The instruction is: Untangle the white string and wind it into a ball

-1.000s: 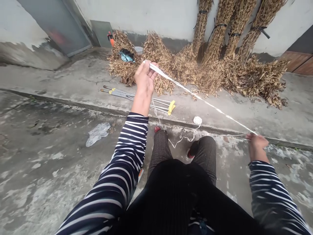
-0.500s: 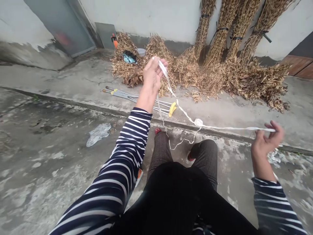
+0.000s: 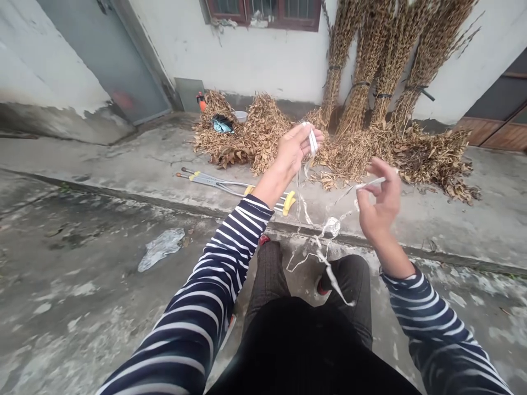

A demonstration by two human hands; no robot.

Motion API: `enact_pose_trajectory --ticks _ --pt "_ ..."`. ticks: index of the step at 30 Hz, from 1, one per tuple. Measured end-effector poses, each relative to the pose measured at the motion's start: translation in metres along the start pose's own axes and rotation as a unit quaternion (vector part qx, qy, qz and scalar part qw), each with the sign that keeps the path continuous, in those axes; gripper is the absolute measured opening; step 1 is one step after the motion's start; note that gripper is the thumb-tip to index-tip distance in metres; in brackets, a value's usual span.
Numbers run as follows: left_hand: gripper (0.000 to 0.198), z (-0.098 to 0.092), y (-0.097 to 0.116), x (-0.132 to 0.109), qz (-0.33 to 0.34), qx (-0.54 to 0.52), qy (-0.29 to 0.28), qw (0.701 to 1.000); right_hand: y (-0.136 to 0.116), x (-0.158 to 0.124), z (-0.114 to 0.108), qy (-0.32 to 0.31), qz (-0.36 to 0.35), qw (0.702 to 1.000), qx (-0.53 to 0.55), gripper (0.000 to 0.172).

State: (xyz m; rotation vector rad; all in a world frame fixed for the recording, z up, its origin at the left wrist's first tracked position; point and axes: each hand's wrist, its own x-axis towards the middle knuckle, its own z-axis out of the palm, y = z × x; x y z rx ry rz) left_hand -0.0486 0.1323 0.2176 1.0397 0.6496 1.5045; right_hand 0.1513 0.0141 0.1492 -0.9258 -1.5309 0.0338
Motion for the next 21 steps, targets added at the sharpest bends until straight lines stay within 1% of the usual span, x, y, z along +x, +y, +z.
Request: enact_pose_trajectory --ticks 2,3,4,5,6,7,8,9,10,11,12,14,15,16,17,19,20,21 --pt "0.015 0.001 0.000 0.000 -0.004 -0.002 -0.012 1.000 -0.010 -0.020 -0.001 -0.070 0.027 0.997 -0.006 0.049" --pt "0.015 0.002 0.000 0.000 -0.008 -0.001 -0.019 1.000 -0.012 -0.036 -0.002 -0.120 0.061 0.991 -0.012 0.041" --pt "0.016 0.003 0.000 -0.001 -0.012 0.001 -0.025 1.000 -0.014 -0.055 -0.003 -0.193 0.100 0.976 -0.025 0.036" --pt "0.016 0.004 0.001 -0.002 -0.015 0.003 -0.031 0.999 -0.015 -0.075 -0.005 -0.267 0.135 0.953 -0.045 0.032" --pt "0.016 0.005 0.002 -0.004 -0.018 0.004 -0.036 0.999 -0.016 -0.094 -0.007 -0.338 0.163 0.924 -0.072 0.032" --pt "0.016 0.007 0.004 -0.005 -0.019 0.002 -0.041 0.999 -0.018 -0.110 -0.011 -0.396 0.179 0.895 -0.101 0.032" --pt "0.016 0.009 0.005 -0.005 -0.019 0.000 -0.046 0.999 -0.020 -0.124 -0.015 -0.461 0.189 0.859 -0.118 0.031" --pt "0.015 0.011 0.006 -0.006 -0.018 -0.003 -0.050 0.999 -0.022 -0.133 -0.019 -0.516 0.195 0.826 -0.112 0.030" --pt "0.015 0.013 0.007 -0.006 -0.017 -0.006 -0.054 0.998 -0.025 -0.139 -0.023 -0.558 0.200 0.801 -0.088 0.028" --pt "0.015 0.016 0.008 -0.007 -0.016 -0.008 -0.058 0.998 -0.026 -0.141 -0.026 -0.584 0.206 0.783 -0.052 0.025" --pt "0.016 0.018 0.008 -0.007 -0.017 -0.008 -0.061 0.998 -0.026 -0.139 -0.029 -0.595 0.212 0.775 -0.014 0.022" --pt "0.017 0.025 0.010 -0.009 -0.022 -0.006 -0.071 0.997 -0.021 -0.126 -0.030 -0.589 0.225 0.776 0.037 0.017" --pt "0.017 0.028 0.011 -0.011 -0.026 -0.005 -0.077 0.997 -0.015 -0.116 -0.030 -0.572 0.234 0.785 0.044 0.018" --pt "0.017 0.031 0.013 -0.014 -0.029 -0.005 -0.085 0.996 -0.009 -0.102 -0.028 -0.554 0.241 0.795 0.049 0.022" --pt "0.016 0.034 0.014 -0.017 -0.032 -0.006 -0.094 0.995 -0.002 -0.086 -0.026 -0.523 0.252 0.812 0.059 0.026" --pt "0.016 0.040 0.017 -0.025 -0.041 -0.007 -0.111 0.993 0.012 -0.050 -0.019 -0.339 0.304 0.885 0.097 0.025" --pt "0.015 0.044 0.018 -0.029 -0.048 -0.006 -0.117 0.992 0.016 -0.031 -0.015 -0.257 0.302 0.911 0.112 0.025" --pt "0.015 0.047 0.018 -0.032 -0.057 -0.005 -0.122 0.991 0.019 -0.013 -0.011 -0.205 0.286 0.926 0.137 0.029"
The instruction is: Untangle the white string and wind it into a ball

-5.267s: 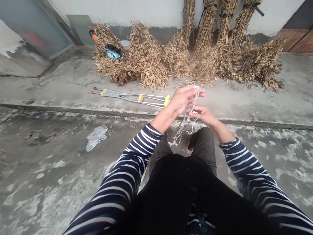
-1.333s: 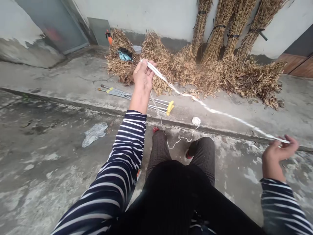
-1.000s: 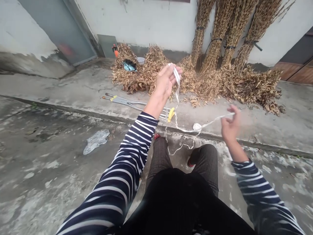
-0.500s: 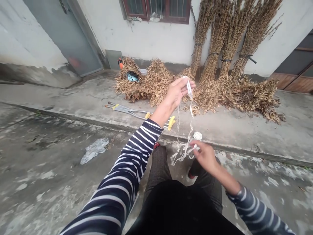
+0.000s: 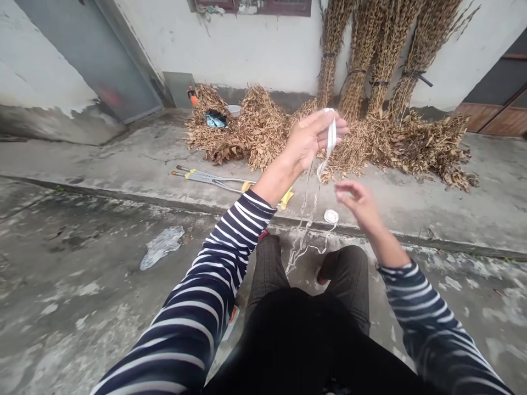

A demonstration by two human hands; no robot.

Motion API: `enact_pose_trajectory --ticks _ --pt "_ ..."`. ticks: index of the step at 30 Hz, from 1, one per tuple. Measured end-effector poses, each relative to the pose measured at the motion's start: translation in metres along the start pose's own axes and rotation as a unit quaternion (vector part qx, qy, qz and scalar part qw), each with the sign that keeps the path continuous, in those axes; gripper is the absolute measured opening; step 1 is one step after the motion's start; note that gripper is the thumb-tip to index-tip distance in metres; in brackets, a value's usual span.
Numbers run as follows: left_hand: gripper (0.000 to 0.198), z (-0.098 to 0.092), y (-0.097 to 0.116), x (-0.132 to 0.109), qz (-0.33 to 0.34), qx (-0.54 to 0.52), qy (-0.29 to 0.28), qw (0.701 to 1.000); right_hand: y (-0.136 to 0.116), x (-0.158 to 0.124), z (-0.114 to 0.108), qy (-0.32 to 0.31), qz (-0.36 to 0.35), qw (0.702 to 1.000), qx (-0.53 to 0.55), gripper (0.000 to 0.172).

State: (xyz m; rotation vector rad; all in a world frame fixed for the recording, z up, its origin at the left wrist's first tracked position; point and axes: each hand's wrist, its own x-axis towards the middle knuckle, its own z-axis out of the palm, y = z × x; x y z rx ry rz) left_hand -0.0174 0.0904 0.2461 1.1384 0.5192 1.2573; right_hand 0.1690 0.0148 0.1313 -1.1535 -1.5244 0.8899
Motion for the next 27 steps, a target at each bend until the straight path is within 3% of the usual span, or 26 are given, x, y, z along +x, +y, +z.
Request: enact_pose_trajectory --ticks 1,3,6,14,21,27 --pt "0.016 0.003 -0.001 -0.002 -0.010 0.001 -0.004 1.000 -0.009 0.015 -0.002 -0.001 -0.029 0.999 0.039 0.036" --pt "0.015 0.008 -0.003 -0.005 -0.029 0.002 -0.012 0.999 -0.025 0.038 0.000 -0.069 -0.042 0.990 0.114 0.044" --pt "0.015 0.010 -0.009 -0.007 -0.039 0.010 -0.028 0.999 -0.040 0.052 0.009 -0.113 -0.038 0.977 0.179 0.043" --pt "0.017 0.000 -0.008 -0.008 -0.025 0.005 -0.030 0.999 -0.023 0.044 0.020 -0.078 0.004 0.963 0.258 0.046" --pt "0.017 0.000 -0.011 -0.014 -0.030 -0.004 -0.019 0.999 -0.017 0.036 0.021 -0.137 0.027 0.939 0.315 0.046" --pt "0.015 0.002 -0.008 -0.021 -0.017 0.047 -0.019 0.999 -0.019 0.022 0.020 -0.150 0.001 0.966 0.211 0.042"
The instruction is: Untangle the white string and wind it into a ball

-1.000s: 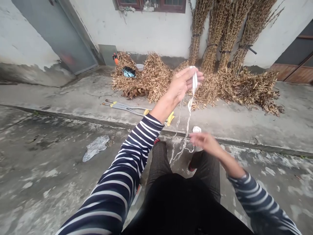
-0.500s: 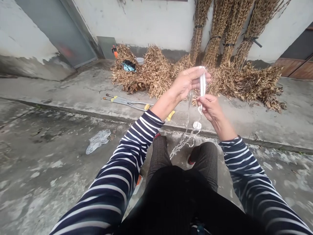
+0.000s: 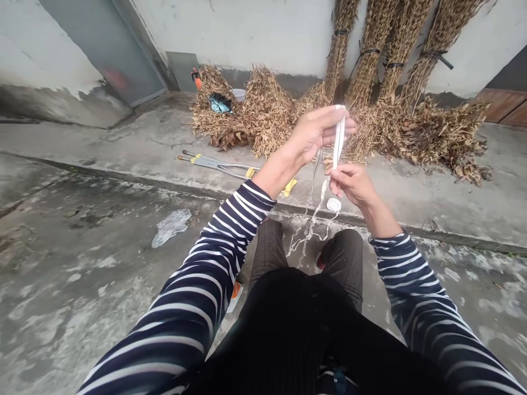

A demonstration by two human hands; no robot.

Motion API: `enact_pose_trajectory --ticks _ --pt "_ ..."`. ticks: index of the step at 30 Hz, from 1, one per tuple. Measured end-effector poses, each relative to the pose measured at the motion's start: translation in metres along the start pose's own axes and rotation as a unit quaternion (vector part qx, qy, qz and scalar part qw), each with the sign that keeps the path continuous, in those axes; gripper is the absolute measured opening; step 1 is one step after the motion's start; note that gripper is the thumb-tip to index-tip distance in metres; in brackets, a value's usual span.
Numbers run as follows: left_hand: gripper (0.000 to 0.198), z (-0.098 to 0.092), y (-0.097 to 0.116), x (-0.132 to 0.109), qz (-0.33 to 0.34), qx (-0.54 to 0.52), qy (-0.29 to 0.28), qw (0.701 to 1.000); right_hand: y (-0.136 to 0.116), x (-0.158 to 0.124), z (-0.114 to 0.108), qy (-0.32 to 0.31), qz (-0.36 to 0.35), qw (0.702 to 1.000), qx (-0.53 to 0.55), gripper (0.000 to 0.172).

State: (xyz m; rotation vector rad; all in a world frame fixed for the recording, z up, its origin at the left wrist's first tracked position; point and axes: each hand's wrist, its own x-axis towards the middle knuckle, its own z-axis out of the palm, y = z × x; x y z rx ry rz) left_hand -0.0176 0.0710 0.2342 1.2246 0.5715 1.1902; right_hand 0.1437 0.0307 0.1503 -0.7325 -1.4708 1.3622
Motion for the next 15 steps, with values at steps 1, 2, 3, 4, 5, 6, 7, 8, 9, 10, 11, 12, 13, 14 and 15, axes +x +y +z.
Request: enact_pose_trajectory --ticks 1,2,3,4,5,6,7,8,9,10,11,12,13,14,15 --pt "0.015 0.001 0.000 -0.001 -0.001 0.005 -0.001 1.000 0.000 -0.002 0.000 0.005 -0.007 1.000 -0.016 0.041" --pt "0.015 0.002 0.000 -0.002 -0.003 0.008 -0.001 1.000 0.001 -0.003 0.000 0.013 -0.018 0.999 -0.028 0.040" --pt "0.016 0.003 0.000 -0.002 -0.006 0.008 -0.001 1.000 0.001 -0.004 -0.001 0.022 -0.032 0.998 -0.041 0.038" --pt "0.016 0.004 -0.001 -0.002 -0.009 0.007 -0.002 1.000 0.002 -0.005 -0.002 0.033 -0.048 0.997 -0.056 0.037" --pt "0.015 0.004 -0.002 -0.002 -0.012 0.004 -0.003 1.000 0.003 -0.005 -0.003 0.039 -0.059 0.995 -0.076 0.035" --pt "0.014 0.004 -0.004 -0.002 -0.011 0.000 -0.007 1.000 0.006 -0.005 -0.005 0.041 -0.064 0.992 -0.098 0.034" --pt "0.013 0.003 -0.005 -0.002 -0.007 -0.004 -0.011 1.000 0.009 -0.006 -0.007 0.040 -0.061 0.990 -0.119 0.034" --pt "0.012 0.002 -0.006 -0.002 0.000 -0.007 -0.014 1.000 0.013 -0.007 -0.010 0.034 -0.053 0.989 -0.136 0.033" --pt "0.012 0.001 -0.006 -0.001 0.008 -0.009 -0.014 1.000 0.019 -0.008 -0.012 0.026 -0.043 0.987 -0.150 0.033" --pt "0.013 0.000 -0.006 -0.001 0.015 -0.008 -0.010 1.000 0.026 -0.010 -0.013 0.016 -0.032 0.986 -0.163 0.032" --pt "0.013 -0.001 -0.004 0.000 0.018 -0.007 -0.001 1.000 0.034 -0.012 -0.015 0.008 -0.024 0.984 -0.176 0.032" --pt "0.012 -0.002 -0.001 0.001 0.016 -0.007 0.016 1.000 0.043 -0.014 -0.016 0.003 -0.020 0.982 -0.189 0.032" --pt "0.010 -0.003 0.002 0.001 0.011 -0.008 0.037 0.999 0.051 -0.017 -0.017 0.000 -0.016 0.980 -0.201 0.032" --pt "0.009 -0.004 0.005 0.001 0.006 -0.013 0.057 0.998 0.060 -0.019 -0.017 -0.003 -0.009 0.978 -0.207 0.032" --pt "0.010 -0.005 0.008 0.001 0.003 -0.020 0.074 0.997 0.066 -0.020 -0.017 -0.002 0.002 0.979 -0.206 0.033"
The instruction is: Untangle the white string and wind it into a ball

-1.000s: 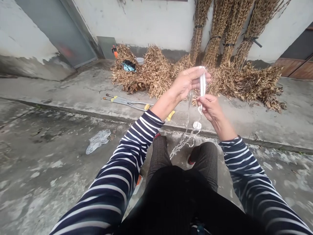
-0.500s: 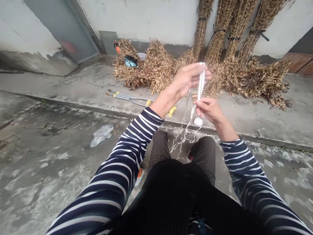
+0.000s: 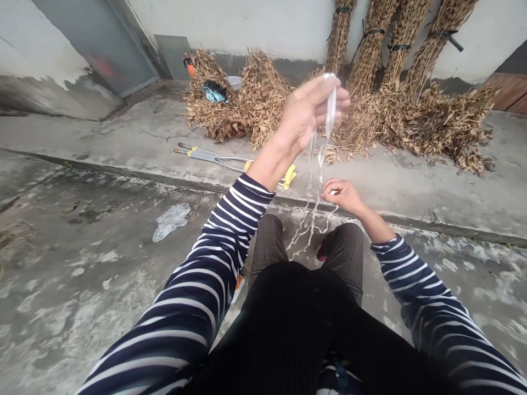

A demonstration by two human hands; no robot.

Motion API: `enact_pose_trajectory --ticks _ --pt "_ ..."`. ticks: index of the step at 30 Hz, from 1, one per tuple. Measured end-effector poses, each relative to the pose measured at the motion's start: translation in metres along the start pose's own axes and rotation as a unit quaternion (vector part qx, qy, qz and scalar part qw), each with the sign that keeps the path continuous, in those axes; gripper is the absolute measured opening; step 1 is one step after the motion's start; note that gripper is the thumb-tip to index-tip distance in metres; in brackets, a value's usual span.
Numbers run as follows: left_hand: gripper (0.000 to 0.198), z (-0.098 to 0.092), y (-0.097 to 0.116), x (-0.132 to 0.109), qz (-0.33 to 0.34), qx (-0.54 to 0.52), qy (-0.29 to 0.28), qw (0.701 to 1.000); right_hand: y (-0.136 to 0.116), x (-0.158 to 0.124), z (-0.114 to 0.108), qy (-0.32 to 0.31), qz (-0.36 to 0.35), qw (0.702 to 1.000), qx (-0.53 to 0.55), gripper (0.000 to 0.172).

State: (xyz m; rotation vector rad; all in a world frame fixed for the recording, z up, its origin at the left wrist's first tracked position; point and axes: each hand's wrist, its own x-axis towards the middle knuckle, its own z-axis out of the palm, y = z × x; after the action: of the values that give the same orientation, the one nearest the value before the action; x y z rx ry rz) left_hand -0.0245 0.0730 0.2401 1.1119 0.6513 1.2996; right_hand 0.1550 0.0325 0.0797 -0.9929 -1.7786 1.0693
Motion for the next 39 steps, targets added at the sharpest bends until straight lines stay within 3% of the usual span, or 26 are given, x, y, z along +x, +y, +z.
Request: enact_pose_trajectory --ticks 4,8,12,15,18,24,28,31,35,39 --pt "0.013 -0.003 0.003 -0.002 0.010 -0.011 0.005 1.000 0.002 0.010 0.002 0.048 0.039 0.996 0.065 0.033" --pt "0.012 -0.003 -0.007 -0.004 0.032 -0.007 -0.031 0.999 -0.031 0.034 0.001 0.087 -0.041 0.990 0.104 0.051" --pt "0.017 -0.002 -0.020 -0.003 -0.001 -0.013 -0.016 1.000 -0.060 0.047 0.009 0.064 -0.088 0.988 0.109 0.038" --pt "0.017 -0.009 -0.026 0.000 -0.006 -0.012 0.003 1.000 -0.066 0.047 0.012 0.037 -0.060 0.983 0.172 0.040" --pt "0.013 -0.018 -0.024 0.001 0.029 0.000 -0.031 0.999 -0.062 0.044 0.008 0.026 -0.024 0.978 0.203 0.040" --pt "0.011 -0.021 0.007 0.007 0.063 0.027 0.011 0.998 -0.035 0.026 0.002 -0.031 0.054 0.985 0.160 0.038" --pt "0.017 -0.029 0.028 0.019 0.107 0.020 0.011 0.994 0.005 -0.002 0.007 -0.103 0.165 0.970 0.146 0.048" --pt "0.017 -0.038 0.039 0.024 0.129 0.020 0.023 0.991 0.040 -0.024 0.009 -0.106 0.242 0.955 0.137 0.057" --pt "0.024 -0.046 0.048 0.028 0.167 0.009 0.033 0.985 0.078 -0.037 -0.004 -0.008 0.323 0.942 0.090 0.056" --pt "0.022 -0.058 0.051 0.028 0.179 0.025 0.060 0.982 0.095 -0.025 -0.044 0.172 0.297 0.938 0.057 0.040"
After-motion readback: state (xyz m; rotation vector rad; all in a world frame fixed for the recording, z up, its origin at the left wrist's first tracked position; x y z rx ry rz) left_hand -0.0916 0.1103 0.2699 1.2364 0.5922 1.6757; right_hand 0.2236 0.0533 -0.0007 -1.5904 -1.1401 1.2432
